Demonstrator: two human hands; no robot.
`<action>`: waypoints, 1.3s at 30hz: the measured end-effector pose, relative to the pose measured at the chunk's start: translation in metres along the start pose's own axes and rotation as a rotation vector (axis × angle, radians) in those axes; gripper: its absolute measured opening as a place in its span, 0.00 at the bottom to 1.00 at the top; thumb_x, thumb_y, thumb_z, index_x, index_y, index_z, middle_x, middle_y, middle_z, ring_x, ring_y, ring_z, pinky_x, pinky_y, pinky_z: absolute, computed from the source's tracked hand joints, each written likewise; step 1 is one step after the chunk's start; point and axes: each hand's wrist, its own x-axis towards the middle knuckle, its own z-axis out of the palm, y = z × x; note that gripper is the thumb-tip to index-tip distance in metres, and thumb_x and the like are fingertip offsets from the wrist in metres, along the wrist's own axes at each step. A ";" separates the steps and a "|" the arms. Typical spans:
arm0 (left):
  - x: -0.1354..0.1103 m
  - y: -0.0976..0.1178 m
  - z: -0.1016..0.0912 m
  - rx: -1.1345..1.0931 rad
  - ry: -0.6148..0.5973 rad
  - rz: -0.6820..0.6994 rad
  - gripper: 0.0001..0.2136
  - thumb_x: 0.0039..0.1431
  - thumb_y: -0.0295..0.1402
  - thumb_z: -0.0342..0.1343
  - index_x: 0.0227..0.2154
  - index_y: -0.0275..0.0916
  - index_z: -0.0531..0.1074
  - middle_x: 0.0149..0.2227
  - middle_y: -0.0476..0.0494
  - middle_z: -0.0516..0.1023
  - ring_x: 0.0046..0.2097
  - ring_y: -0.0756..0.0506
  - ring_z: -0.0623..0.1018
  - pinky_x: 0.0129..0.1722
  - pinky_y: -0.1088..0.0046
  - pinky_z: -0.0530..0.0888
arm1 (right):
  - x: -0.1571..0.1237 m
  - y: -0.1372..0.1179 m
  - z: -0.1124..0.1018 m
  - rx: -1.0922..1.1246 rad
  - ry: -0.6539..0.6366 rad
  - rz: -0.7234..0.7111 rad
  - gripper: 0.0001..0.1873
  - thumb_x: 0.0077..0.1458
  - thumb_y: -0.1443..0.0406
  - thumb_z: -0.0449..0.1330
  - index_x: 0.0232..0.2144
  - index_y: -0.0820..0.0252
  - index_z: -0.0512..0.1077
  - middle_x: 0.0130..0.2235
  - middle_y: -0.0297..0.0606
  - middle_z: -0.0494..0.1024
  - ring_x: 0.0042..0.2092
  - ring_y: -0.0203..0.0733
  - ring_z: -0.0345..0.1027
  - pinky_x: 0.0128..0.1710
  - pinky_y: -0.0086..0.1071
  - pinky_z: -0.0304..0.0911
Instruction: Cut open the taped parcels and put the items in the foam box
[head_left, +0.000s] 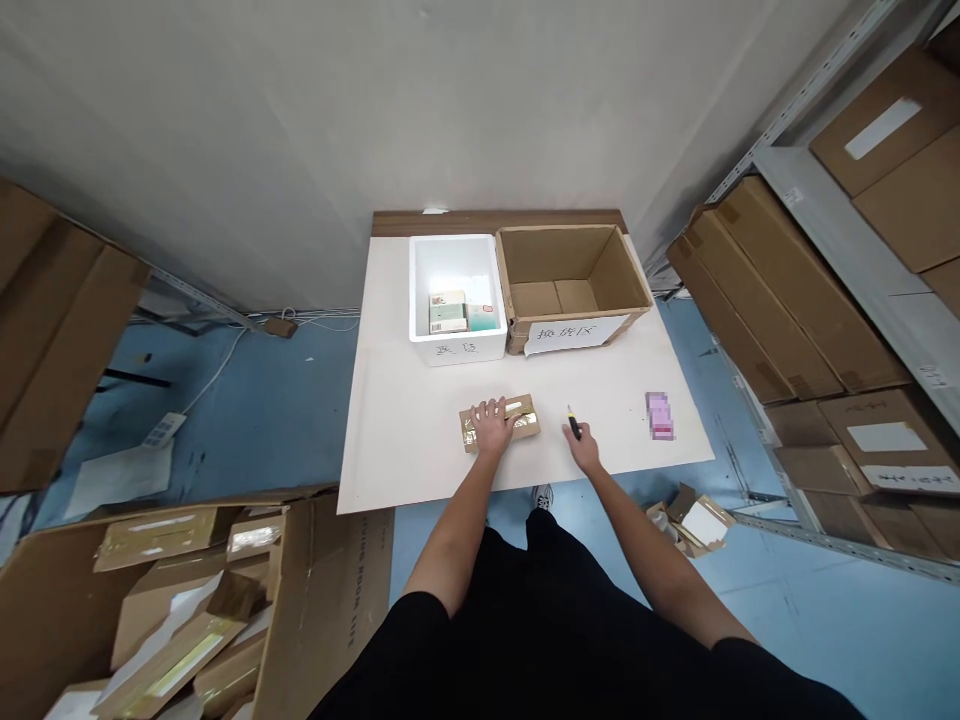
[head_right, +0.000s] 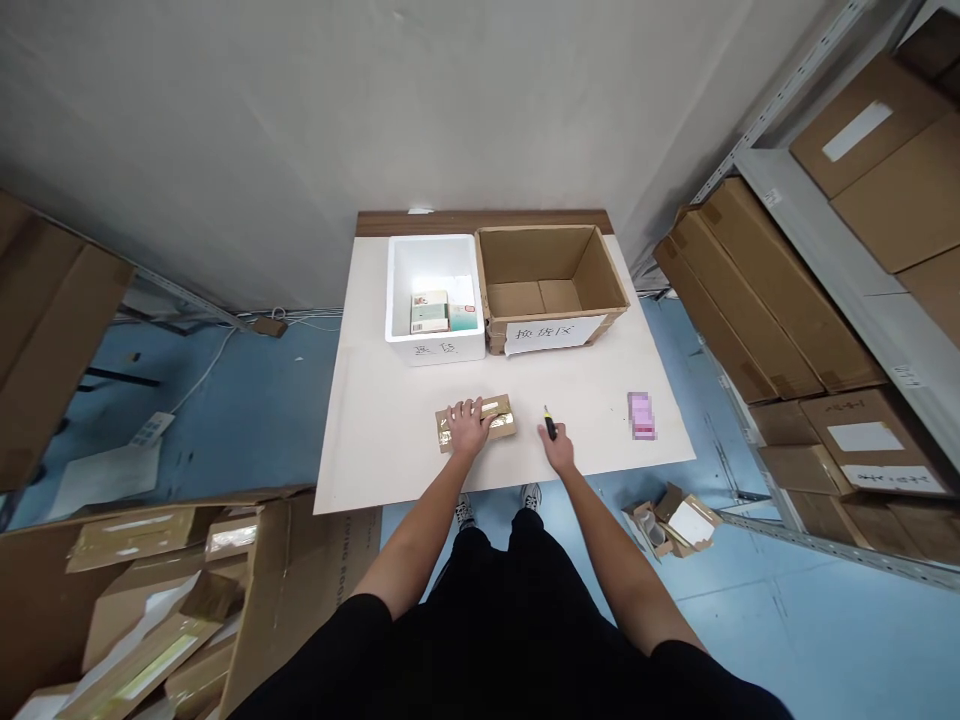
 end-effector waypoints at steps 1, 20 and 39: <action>0.000 0.000 0.000 -0.001 -0.003 -0.003 0.28 0.73 0.51 0.48 0.69 0.43 0.67 0.66 0.32 0.73 0.68 0.30 0.67 0.72 0.42 0.52 | 0.002 -0.015 0.017 0.063 -0.003 -0.005 0.28 0.65 0.40 0.56 0.53 0.54 0.68 0.47 0.46 0.83 0.48 0.53 0.79 0.44 0.36 0.68; -0.005 -0.004 -0.001 -0.012 0.000 -0.004 0.33 0.72 0.53 0.47 0.72 0.39 0.61 0.69 0.30 0.69 0.68 0.29 0.66 0.71 0.43 0.55 | 0.026 -0.062 0.087 0.344 0.016 0.063 0.29 0.55 0.42 0.63 0.49 0.54 0.68 0.47 0.44 0.83 0.48 0.51 0.78 0.46 0.35 0.69; 0.013 -0.023 -0.046 0.020 -0.392 0.570 0.27 0.65 0.28 0.58 0.65 0.57 0.70 0.71 0.46 0.67 0.75 0.38 0.58 0.69 0.57 0.60 | -0.015 -0.041 0.068 0.138 -0.052 0.037 0.36 0.51 0.42 0.68 0.52 0.55 0.66 0.48 0.47 0.83 0.50 0.53 0.80 0.44 0.37 0.72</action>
